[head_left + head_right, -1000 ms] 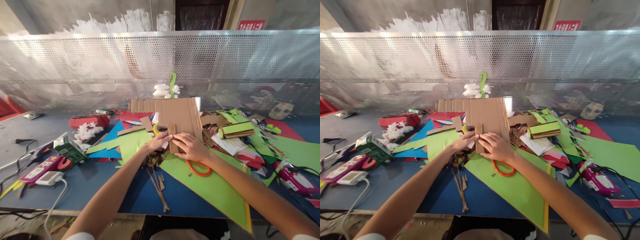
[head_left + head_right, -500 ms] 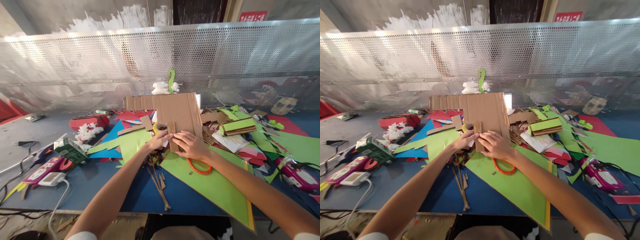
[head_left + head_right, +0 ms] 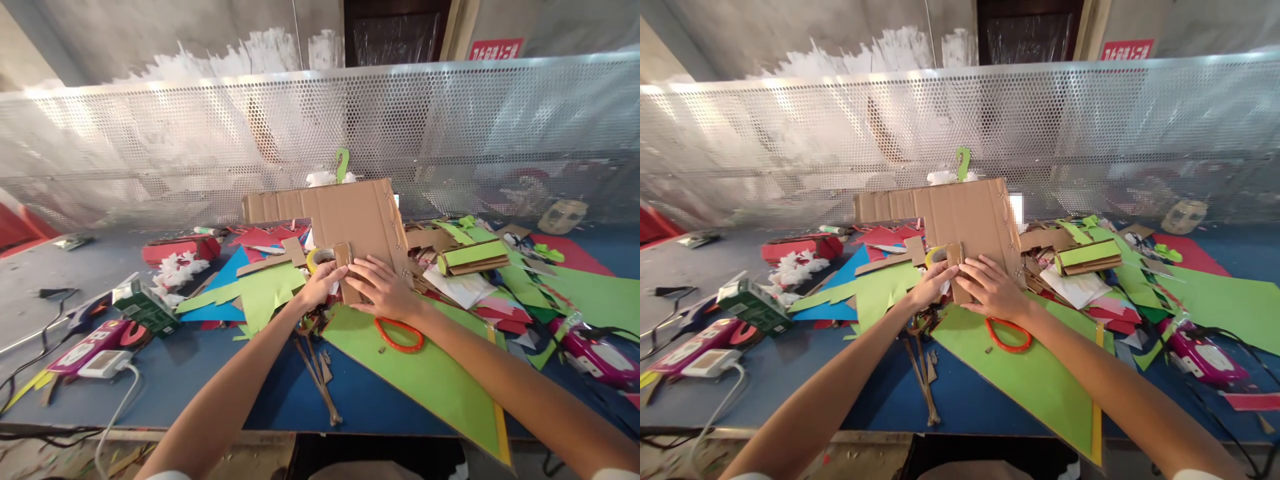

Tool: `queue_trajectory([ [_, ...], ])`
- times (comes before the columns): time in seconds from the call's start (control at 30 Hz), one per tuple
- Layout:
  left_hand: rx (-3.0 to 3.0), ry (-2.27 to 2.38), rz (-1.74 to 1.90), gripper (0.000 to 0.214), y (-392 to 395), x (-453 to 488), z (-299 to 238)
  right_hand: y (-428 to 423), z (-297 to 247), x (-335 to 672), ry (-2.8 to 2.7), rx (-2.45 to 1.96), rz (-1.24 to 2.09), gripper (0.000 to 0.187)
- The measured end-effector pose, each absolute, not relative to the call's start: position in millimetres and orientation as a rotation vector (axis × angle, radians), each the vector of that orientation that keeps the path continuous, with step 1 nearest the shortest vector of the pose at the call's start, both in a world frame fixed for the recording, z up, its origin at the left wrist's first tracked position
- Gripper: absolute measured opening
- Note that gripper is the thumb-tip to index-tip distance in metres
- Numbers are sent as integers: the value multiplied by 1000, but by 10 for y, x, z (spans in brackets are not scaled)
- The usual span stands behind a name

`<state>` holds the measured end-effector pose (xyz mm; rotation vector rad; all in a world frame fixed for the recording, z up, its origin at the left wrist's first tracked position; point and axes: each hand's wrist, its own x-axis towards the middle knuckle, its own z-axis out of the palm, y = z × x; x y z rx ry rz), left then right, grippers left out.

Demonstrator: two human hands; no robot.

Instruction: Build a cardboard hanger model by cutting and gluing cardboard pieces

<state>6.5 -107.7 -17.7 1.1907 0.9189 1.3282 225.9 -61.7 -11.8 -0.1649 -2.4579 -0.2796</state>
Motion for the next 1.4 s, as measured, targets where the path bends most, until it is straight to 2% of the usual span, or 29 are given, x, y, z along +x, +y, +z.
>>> queue_trajectory([
  [0.37, 1286, 941, 1313, 32, -1048, 34, -272, -577, -189, 2263, -2473, -142, -349, 49],
  [0.53, 1316, 935, 1309, 35, -1050, 53, -278, -557, -215, 2262, -2466, -124, -482, 47],
  [0.77, 1341, 954, 1368, 44, -1003, 59, -350, -513, -200, 2277, -2416, -10, -544, 50],
  [0.97, 1373, 1043, 1365, 46, -1003, 102, -268, -534, -171, 2277, -2338, 75, -688, 35],
  [1.23, 1312, 1098, 1381, 44, -1044, 193, -224, -502, -188, 2296, -2291, 107, -664, 29],
  [1.4, 1124, 932, 1392, 59, -1051, 194, -274, -507, -194, 2306, -2287, 125, -604, 32],
])
